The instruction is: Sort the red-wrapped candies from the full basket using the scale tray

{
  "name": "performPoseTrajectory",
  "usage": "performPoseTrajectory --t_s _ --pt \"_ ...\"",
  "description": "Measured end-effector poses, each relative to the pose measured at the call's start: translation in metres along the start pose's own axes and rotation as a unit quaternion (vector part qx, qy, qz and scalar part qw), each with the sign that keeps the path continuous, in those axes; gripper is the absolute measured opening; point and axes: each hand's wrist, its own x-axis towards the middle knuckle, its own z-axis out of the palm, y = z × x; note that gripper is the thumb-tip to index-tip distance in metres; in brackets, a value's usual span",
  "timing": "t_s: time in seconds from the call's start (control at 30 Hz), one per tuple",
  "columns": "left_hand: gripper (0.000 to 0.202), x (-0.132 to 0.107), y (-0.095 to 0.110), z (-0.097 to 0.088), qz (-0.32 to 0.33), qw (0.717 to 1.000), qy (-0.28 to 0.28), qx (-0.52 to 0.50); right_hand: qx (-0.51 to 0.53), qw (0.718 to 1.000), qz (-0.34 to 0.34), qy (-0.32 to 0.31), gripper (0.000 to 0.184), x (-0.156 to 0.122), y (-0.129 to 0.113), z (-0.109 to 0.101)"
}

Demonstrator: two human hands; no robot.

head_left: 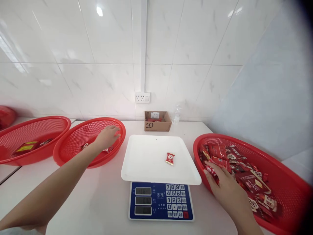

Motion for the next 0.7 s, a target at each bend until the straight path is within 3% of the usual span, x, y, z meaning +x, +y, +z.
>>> performPoseTrajectory --t_s 0.13,0.23,0.37,0.5,0.7 --pt "0.043 0.001 0.075 0.015 0.191 0.98 -0.049 -0.029 -0.004 1.0 -0.001 -0.004 0.046 -0.001 -0.003 -0.003" --pt "0.058 -0.002 0.13 0.026 0.35 0.931 -0.099 -0.038 -0.008 1.0 -0.007 0.006 0.044 -0.001 -0.005 -0.005" --pt "0.05 -0.001 0.172 0.039 0.455 0.88 -0.131 -0.03 -0.008 1.0 -0.011 0.012 0.044 -0.001 -0.003 -0.005" --pt "0.037 0.008 0.168 0.049 0.434 0.894 -0.115 -0.011 0.006 1.0 -0.005 -0.001 0.047 0.0 0.001 -0.001" --pt "0.049 0.003 0.101 0.034 0.26 0.965 -0.035 0.016 -0.003 1.0 0.003 -0.005 0.051 0.001 0.007 0.005"
